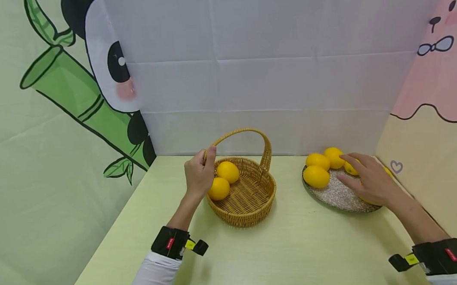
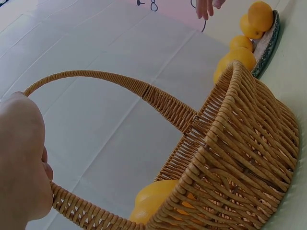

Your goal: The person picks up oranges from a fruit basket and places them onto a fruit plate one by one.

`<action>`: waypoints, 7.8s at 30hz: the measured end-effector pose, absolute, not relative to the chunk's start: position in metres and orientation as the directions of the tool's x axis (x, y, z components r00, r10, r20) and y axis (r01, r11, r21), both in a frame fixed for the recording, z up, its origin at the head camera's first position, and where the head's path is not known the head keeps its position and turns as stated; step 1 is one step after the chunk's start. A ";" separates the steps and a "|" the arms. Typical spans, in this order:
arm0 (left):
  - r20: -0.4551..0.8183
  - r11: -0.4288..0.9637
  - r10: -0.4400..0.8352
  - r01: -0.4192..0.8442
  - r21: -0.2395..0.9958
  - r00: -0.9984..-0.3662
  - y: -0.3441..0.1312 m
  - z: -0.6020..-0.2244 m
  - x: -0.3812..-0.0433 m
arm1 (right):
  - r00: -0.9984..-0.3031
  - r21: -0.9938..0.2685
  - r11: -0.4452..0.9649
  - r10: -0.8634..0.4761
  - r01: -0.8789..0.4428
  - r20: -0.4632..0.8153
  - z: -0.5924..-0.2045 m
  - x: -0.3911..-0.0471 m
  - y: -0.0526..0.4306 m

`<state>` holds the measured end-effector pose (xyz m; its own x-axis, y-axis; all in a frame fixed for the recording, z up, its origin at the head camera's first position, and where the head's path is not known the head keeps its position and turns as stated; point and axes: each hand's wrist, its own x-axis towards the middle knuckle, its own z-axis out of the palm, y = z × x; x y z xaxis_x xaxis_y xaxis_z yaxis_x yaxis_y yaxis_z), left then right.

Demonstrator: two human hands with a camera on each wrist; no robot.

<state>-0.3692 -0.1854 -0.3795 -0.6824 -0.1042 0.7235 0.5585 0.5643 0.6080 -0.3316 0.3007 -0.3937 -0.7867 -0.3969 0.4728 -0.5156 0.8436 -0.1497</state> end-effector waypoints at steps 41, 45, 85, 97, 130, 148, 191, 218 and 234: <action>0.726 0.555 -0.102 0.567 0.609 -0.680 -0.185 -0.381 -0.369 | -0.660 -0.180 0.667 -0.590 -0.723 0.465 -0.378 -0.334 0.166; 0.734 0.563 -0.104 0.568 0.600 -0.672 -0.185 -0.380 -0.370 | -0.622 -0.171 0.626 -0.629 -0.761 0.465 -0.379 -0.338 0.145; 0.704 0.525 -0.094 0.566 0.636 -0.703 -0.188 -0.381 -0.367 | -0.494 -0.016 0.495 -0.865 -0.869 0.084 -0.383 -0.383 -0.002; 0.705 0.518 -0.095 0.569 0.638 -0.703 -0.194 -0.378 -0.363 | -0.508 -0.008 0.510 -0.858 -0.860 -0.071 -0.389 -0.394 -0.039; 0.714 0.524 -0.103 0.572 0.631 -0.693 -0.196 -0.379 -0.365 | -0.443 -0.085 0.445 -0.896 -0.892 -0.044 -0.400 -0.400 -0.051; 0.700 0.531 -0.094 0.559 0.637 -0.708 -0.197 -0.379 -0.368 | -0.531 -0.232 0.501 -0.843 -0.834 0.087 -0.382 -0.384 -0.012; 0.746 0.548 -0.079 0.597 0.586 -0.661 -0.197 -0.378 -0.368 | -0.639 -0.382 0.513 -0.642 -0.769 0.424 -0.362 -0.319 0.151; 0.722 0.521 -0.082 0.588 0.618 -0.687 -0.198 -0.376 -0.367 | -0.764 -0.330 0.703 -0.485 -0.630 0.425 -0.368 -0.305 0.240; 0.730 0.534 -0.085 0.588 0.608 -0.678 -0.197 -0.375 -0.366 | -0.801 -0.265 0.773 -0.473 -0.577 0.367 -0.380 -0.310 0.255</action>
<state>-0.3661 -0.1971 -0.3754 -0.6779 -0.0853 0.7302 0.5875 0.5342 0.6078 -0.3102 0.2550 -0.3800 -0.8012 -0.4727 0.3669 -0.5770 0.7726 -0.2649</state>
